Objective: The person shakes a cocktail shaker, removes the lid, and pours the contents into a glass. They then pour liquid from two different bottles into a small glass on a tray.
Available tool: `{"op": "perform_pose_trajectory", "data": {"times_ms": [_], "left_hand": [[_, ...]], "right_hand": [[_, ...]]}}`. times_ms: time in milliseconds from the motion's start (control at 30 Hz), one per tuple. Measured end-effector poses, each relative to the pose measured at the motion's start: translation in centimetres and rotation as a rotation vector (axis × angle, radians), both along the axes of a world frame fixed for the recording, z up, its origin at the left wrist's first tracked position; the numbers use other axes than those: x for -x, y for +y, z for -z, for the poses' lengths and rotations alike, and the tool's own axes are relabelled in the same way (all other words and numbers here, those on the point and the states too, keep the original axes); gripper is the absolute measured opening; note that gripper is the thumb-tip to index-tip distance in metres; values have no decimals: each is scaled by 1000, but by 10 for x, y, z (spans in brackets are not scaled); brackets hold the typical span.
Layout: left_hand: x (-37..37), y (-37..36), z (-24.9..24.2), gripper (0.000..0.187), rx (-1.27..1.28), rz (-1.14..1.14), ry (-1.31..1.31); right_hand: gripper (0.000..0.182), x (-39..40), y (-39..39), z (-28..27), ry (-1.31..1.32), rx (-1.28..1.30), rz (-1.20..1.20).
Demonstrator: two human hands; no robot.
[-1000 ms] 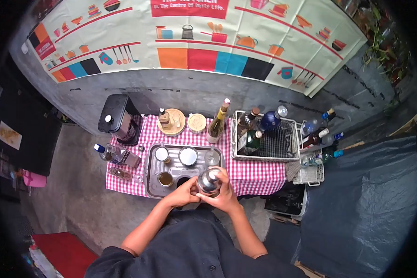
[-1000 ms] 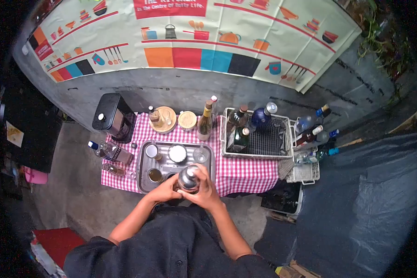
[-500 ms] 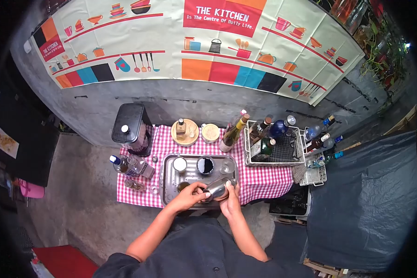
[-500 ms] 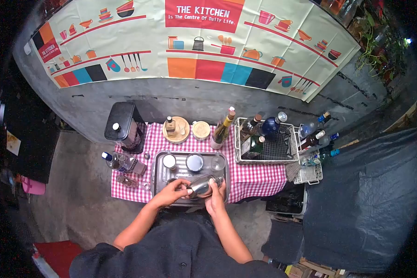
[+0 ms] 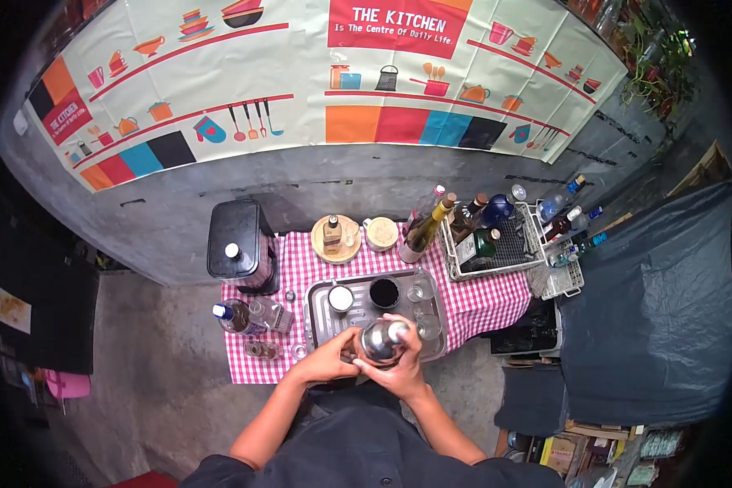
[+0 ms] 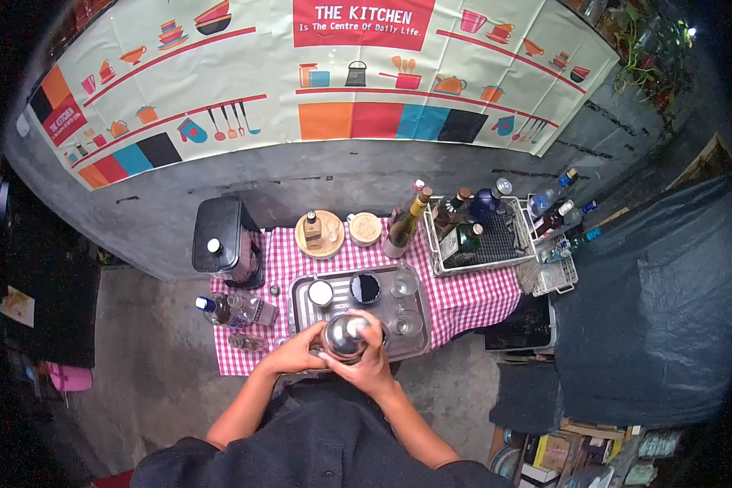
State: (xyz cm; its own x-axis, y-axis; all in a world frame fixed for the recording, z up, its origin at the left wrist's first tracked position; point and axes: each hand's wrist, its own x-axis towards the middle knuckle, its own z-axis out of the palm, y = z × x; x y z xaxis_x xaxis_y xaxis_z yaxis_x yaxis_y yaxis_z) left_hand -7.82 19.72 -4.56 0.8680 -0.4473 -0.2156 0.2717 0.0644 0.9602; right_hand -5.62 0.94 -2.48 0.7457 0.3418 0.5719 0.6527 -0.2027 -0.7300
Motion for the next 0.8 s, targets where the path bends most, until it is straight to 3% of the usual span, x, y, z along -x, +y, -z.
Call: {"op": "perform_pose_trajectory", "data": {"times_ms": [133, 200, 267, 333, 433, 533, 600, 733, 800], "left_hand": [[6, 10, -4, 74, -123, -50, -1], [11, 9, -16, 74, -164, -75, -16], [14, 8, -35, 76, -551, -101, -179], [18, 6, -45, 79, -566, -161, -205], [23, 6, -58, 66, -623, -224, -208], [26, 9, -59, 64, -650, -258, -170], [29, 13, -47, 62, -649, -284, -198], [32, 29, -13, 65, -406, -197, -61], [37, 32, -5, 77, -233, -88, 1]], "right_hand": [[100, 7, 12, 5, 531, -373, 148], [100, 7, 12, 5, 579, -420, 184], [100, 4, 11, 20, 707, -589, 200], [92, 8, 15, 21, 811, -691, 160], [73, 11, 20, 32, 1140, -986, 136], [71, 14, 26, 41, 1285, -1089, 65], [69, 16, 30, 43, 1289, -1104, 67], [82, 17, 30, 30, 1029, -867, 183], [94, 17, 27, 24, 634, -408, 171]]}}
